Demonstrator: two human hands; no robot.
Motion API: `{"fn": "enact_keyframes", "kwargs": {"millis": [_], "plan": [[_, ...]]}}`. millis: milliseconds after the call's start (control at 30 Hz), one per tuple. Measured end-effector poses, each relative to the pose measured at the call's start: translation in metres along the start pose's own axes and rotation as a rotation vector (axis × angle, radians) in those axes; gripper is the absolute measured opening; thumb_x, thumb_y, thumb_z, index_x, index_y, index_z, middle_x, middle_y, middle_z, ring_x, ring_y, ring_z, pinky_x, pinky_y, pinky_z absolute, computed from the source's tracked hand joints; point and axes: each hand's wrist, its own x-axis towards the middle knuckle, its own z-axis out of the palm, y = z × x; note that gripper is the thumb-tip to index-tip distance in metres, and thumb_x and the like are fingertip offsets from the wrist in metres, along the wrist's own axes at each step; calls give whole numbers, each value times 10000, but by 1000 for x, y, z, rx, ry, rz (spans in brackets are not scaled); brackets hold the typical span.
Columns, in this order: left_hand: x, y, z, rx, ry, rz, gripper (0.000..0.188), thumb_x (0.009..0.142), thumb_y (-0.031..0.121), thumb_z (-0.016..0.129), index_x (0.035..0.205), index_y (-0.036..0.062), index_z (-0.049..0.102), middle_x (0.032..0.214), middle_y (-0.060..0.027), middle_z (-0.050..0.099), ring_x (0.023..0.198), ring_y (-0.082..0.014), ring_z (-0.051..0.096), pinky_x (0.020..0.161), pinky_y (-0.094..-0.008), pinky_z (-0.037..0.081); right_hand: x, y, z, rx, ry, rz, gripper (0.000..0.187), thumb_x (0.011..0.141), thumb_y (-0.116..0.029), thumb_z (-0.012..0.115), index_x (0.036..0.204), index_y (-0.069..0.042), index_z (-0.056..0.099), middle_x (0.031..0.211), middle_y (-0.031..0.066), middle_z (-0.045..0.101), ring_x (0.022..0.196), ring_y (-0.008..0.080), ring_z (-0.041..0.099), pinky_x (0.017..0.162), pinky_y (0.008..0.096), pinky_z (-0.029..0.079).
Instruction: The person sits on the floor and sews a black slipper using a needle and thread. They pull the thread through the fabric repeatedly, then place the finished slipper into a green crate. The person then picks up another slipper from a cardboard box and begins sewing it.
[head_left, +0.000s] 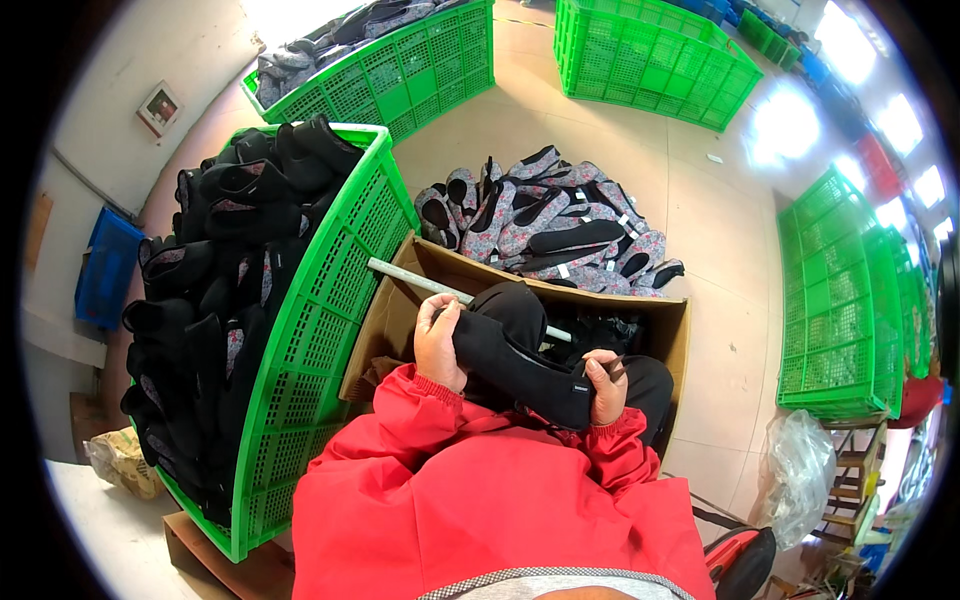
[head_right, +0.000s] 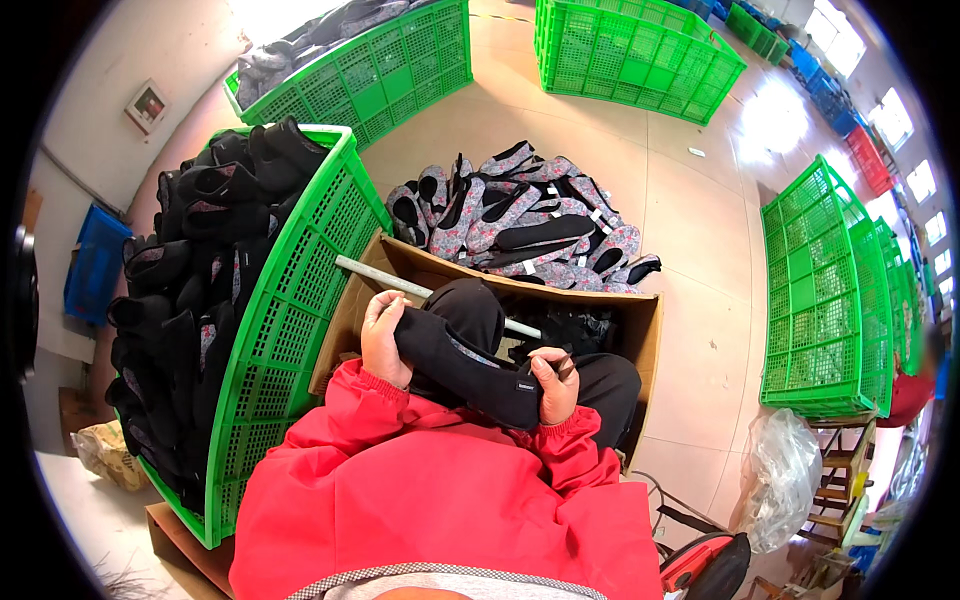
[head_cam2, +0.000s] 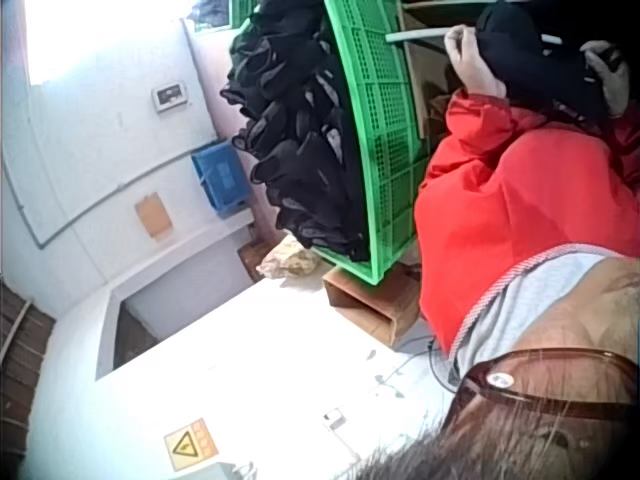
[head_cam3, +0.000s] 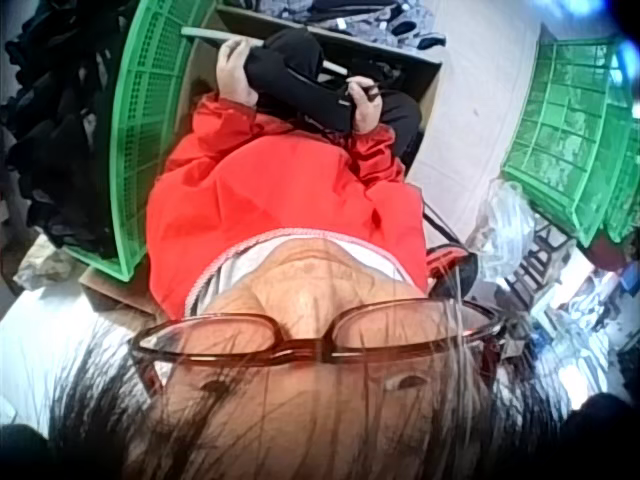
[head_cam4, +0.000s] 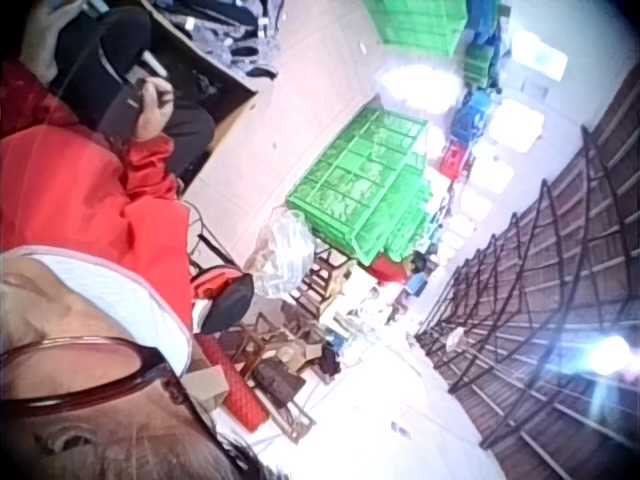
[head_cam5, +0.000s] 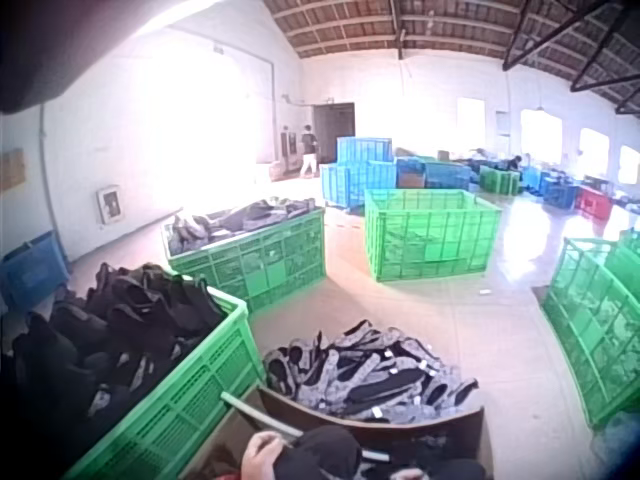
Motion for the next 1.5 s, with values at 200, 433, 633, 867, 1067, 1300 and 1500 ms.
{"fn": "enact_keyframes", "kwargs": {"millis": [200, 433, 633, 867, 1067, 1300, 1500], "plan": [[0, -1, -1, 26, 22, 96, 113, 956, 56, 544, 1068, 53, 559, 908, -50, 614, 773, -142, 596, 704, -286, 537, -2, -1, 9, -42, 58, -59, 138, 881, -145, 703, 955, -38, 656, 788, -34, 562, 709, 57, 483, 667, 205, 376], [3, 3, -10, 21, -19, 42, 111, 955, 59, 553, 1064, 50, 573, 877, -58, 624, 780, -149, 609, 718, -293, 530, -3, -2, 9, -10, -34, 6, 124, 888, -142, 689, 934, -34, 651, 785, -25, 573, 714, 60, 496, 671, 208, 386], [3, 23, -8, 999, -163, 749, 88, 833, 5, 651, 912, 36, 630, 877, -100, 647, 822, -234, 631, 772, -322, 495, -3, -5, 4, -52, -180, -41, 89, 907, -81, 672, 961, -13, 655, 869, 5, 644, 780, 77, 558, 744, 209, 436], [-35, 37, 33, 1117, -1042, 792, 158, 722, 64, 745, 855, 28, 667, 846, -120, 652, 776, -318, 634, 717, -389, 518, 4, -21, 6, -281, -495, -173, 83, 909, -25, 626, 975, 0, 671, 892, 72, 683, 806, 137, 627, 745, 265, 482], [-37, 6, 23, 1281, -1451, 546, 266, 791, 238, 738, 844, -10, 658, 842, -150, 652, 825, -338, 631, 745, -416, 523, 8, -32, 14, -366, -623, -270, 76, 896, -19, 625, 949, -13, 680, 822, 86, 674, 745, 187, 645, 687, 281, 487], [-26, -26, -1, 1186, -1662, 363, 317, 805, 271, 737, 856, -26, 641, 941, -182, 648, 920, -358, 633, 812, -400, 523, 11, -37, 31, -339, -837, -343, 72, 881, -10, 613, 925, -22, 668, 717, 78, 640, 597, 202, 589, 558, 281, 457], [-35, -27, 4, 1119, -1611, 336, 377, 833, 326, 705, 931, -29, 623, 965, -179, 643, 914, -363, 629, 805, -411, 521, 8, -34, 33, -320, -805, -422, 100, 884, 12, 594, 942, -32, 663, 707, 87, 636, 585, 214, 594, 541, 290, 452]]}}
